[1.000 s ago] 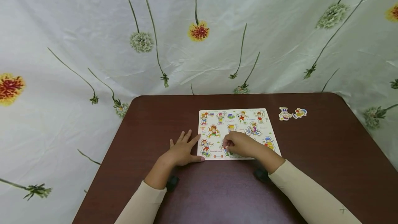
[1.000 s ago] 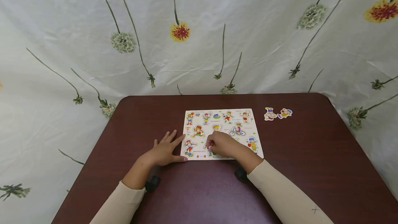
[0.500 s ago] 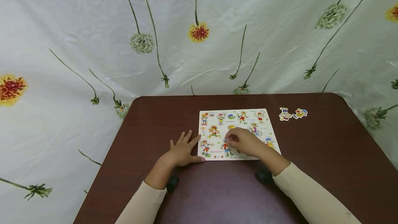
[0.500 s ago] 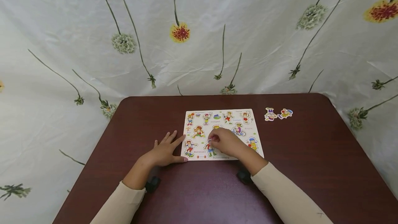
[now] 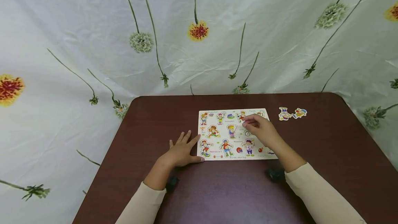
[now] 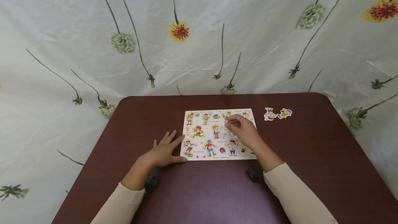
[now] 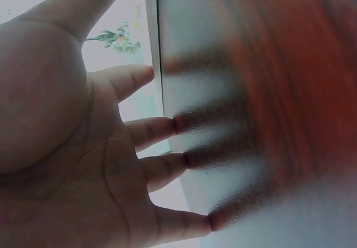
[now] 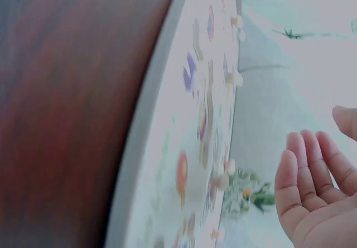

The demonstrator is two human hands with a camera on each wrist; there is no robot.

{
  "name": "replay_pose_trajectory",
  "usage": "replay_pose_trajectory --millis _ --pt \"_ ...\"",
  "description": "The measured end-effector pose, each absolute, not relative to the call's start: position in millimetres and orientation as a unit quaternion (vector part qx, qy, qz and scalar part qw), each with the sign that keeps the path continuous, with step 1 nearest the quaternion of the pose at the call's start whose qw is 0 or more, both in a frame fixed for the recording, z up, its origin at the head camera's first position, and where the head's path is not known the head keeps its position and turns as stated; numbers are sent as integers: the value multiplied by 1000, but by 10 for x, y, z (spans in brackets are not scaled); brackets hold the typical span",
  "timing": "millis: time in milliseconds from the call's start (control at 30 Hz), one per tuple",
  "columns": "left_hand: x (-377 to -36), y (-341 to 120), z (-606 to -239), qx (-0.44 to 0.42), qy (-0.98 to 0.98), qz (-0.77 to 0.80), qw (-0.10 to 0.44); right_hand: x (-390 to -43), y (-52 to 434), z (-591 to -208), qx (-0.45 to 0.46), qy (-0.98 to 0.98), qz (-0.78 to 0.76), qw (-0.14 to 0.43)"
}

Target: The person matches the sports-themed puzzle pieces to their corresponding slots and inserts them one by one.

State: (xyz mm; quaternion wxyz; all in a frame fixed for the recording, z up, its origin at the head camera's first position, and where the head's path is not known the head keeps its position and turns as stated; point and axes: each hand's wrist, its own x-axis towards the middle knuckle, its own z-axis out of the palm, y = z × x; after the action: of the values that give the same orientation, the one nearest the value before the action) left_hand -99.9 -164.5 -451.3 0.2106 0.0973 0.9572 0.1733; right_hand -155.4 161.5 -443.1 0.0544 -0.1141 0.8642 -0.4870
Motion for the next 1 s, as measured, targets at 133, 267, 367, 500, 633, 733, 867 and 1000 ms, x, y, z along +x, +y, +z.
replay_pose_trajectory --millis 133,267,367,500,633,733,867,1000 --pt "-987 -1652 -4523 96 958 171 210 -1608 1751 -4422 -102 866 -487 37" --pt "-987 -1651 -4530 96 958 172 208 -1657 1891 -4414 -87 883 -461 12" --pt "-989 -1647 -4530 95 958 173 208 -1687 2004 -4424 -72 893 -443 2" --pt "-987 -1644 -4529 94 958 172 208 -1743 2173 -4458 -53 899 -434 -4" --pt "-985 -1644 -4533 95 958 172 207 -1809 2359 -4491 -26 903 -428 -14" --pt "-986 -1643 -4532 95 958 172 206 -1857 2492 -4508 -16 905 -425 -17" --pt "-987 -1645 -4526 96 959 172 206 -1933 2638 -4526 -10 915 -403 -25" --pt "-985 -1644 -4519 97 959 171 205 -2021 2726 -4539 -1 928 -371 -36"
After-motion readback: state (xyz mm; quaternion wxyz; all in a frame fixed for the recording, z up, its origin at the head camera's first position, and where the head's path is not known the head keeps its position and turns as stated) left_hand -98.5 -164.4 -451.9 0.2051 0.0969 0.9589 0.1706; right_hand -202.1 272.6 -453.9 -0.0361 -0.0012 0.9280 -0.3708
